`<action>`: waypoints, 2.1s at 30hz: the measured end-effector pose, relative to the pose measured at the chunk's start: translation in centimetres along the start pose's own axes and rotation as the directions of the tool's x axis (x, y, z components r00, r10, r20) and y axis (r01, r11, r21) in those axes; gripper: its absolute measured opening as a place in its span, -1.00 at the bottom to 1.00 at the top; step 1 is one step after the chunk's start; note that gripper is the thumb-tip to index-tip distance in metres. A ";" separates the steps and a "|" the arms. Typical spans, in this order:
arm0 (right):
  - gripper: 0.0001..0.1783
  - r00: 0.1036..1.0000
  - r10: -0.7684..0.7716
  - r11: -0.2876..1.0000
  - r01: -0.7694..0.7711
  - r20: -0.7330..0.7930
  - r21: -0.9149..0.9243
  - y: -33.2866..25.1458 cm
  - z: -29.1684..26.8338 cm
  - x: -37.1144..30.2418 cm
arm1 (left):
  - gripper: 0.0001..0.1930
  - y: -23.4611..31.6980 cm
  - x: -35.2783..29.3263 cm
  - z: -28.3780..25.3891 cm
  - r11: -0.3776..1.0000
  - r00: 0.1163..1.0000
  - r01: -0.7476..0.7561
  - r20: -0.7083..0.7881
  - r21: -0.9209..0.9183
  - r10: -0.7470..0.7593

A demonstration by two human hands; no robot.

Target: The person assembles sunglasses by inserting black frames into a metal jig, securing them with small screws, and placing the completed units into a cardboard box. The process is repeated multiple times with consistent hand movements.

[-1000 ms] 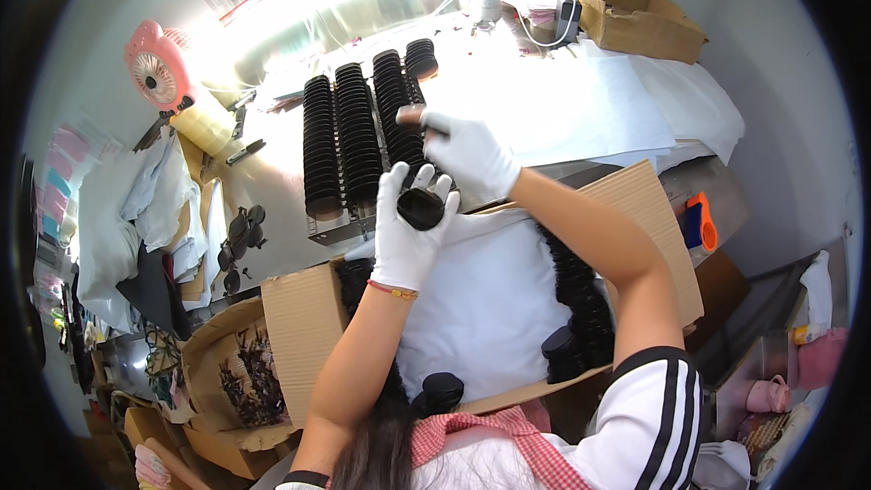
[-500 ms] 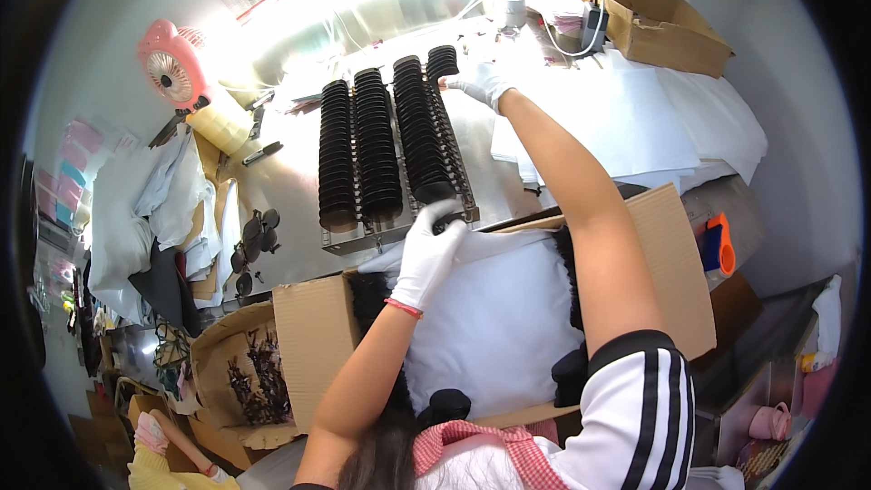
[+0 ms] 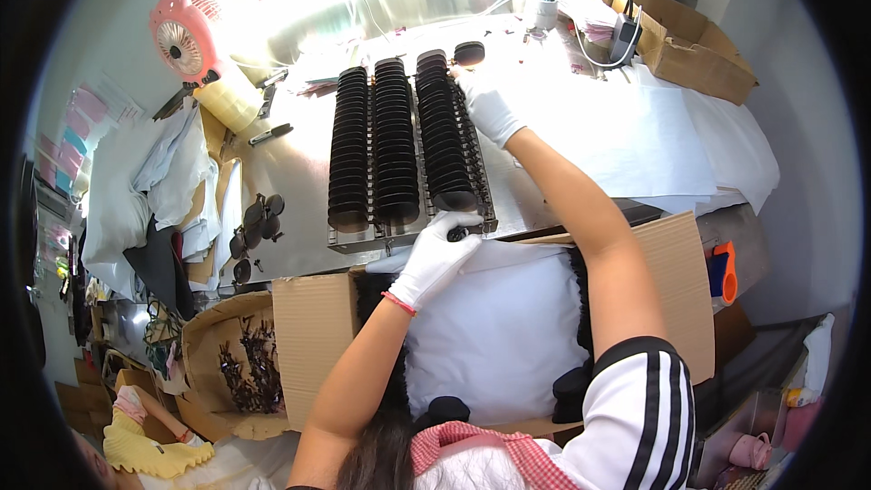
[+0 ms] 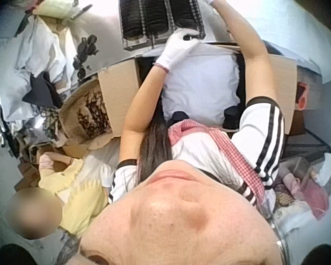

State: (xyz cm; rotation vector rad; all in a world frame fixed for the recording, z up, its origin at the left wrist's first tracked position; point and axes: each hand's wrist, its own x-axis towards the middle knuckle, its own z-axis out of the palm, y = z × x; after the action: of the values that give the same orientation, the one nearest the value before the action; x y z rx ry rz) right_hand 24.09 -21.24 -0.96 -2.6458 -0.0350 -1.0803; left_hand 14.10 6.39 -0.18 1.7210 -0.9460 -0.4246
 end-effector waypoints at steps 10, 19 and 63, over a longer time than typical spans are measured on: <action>-0.58 0.907 0.351 0.728 -0.422 0.235 0.540 -12.3 -10.4 -2.6 | -0.50 7.0 -1.9 -0.1 0.230 0.906 0.096 -0.011 -0.968 -0.423; -0.47 0.898 0.213 0.658 -0.423 0.385 0.623 -9.1 -10.5 -1.1 | -0.70 6.9 -2.5 0.0 0.056 0.888 0.042 0.012 -0.998 -0.459; -0.49 0.778 0.085 0.944 -0.264 0.623 0.201 -19.0 -26.4 -26.3 | -0.22 4.8 -14.6 10.0 0.827 0.852 0.389 0.499 -0.407 -0.155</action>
State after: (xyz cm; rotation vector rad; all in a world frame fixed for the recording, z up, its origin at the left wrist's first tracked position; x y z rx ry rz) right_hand -15.26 -7.84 3.62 -2.5483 -0.0618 -0.1089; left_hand -3.66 10.66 -1.84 1.2963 -0.7992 -1.2017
